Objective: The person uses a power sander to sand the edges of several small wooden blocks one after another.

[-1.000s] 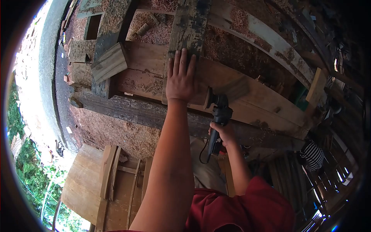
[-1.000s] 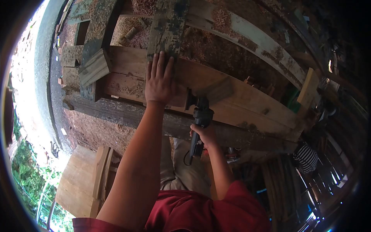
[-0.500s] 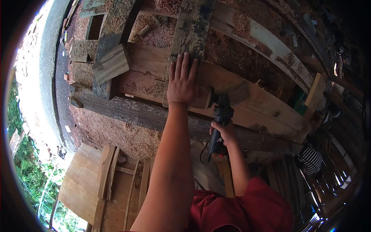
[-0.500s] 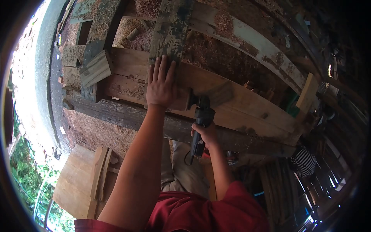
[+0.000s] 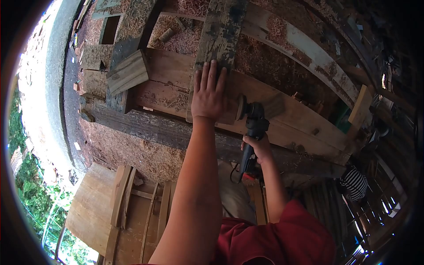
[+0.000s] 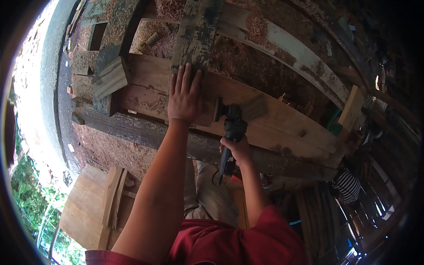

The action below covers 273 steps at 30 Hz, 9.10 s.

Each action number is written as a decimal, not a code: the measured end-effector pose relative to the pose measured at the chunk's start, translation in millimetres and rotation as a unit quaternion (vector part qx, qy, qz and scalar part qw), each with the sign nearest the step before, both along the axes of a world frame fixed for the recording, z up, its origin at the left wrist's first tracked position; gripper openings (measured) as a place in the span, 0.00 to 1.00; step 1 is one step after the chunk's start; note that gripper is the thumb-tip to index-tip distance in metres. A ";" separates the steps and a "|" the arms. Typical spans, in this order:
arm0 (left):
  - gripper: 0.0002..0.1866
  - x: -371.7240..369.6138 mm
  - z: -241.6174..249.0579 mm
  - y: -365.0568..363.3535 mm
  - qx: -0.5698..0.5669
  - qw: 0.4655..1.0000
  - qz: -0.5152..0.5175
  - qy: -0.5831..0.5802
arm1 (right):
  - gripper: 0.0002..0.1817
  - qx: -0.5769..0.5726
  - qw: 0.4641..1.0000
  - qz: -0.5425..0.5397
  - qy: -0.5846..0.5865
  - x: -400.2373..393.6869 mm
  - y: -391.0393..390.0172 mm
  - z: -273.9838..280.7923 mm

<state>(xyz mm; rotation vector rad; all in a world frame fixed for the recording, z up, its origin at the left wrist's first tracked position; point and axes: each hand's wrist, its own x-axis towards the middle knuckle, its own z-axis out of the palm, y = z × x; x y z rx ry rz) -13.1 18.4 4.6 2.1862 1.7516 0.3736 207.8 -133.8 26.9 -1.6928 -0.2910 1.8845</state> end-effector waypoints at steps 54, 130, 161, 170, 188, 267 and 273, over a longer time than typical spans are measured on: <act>0.39 -0.2 -2.1 -1.2 0.014 1.000 -0.004 0.010 | 0.21 -0.007 0.999 -0.034 0.001 -7.8 -32.9 -7.2; 0.54 -41.0 51.5 -36.3 -0.088 0.945 -0.263 -0.175 | 0.36 0.095 0.886 -0.426 0.155 -28.7 -212.5 51.2; 0.31 -94.6 -27.0 -66.5 0.014 0.975 0.080 -0.205 | 0.33 0.182 0.944 -0.022 -0.275 -65.3 -159.5 62.8; 0.27 -108.8 -23.1 -153.5 -0.008 0.961 0.124 -0.249 | 0.32 0.222 0.887 0.101 -0.393 -105.9 -115.6 80.5; 0.50 -128.9 11.6 -112.1 0.023 0.950 0.063 -0.304 | 0.31 0.231 0.845 0.147 -0.458 -107.5 -67.6 83.5; 0.56 -130.3 -22.8 -105.7 -0.032 0.930 0.058 -0.361 | 0.32 0.247 0.788 0.278 -0.491 -113.2 -18.2 79.8; 0.55 -132.5 -16.7 -106.2 -0.032 0.943 0.052 -0.327 | 0.31 0.229 0.794 0.264 -0.497 -114.1 -21.4 85.3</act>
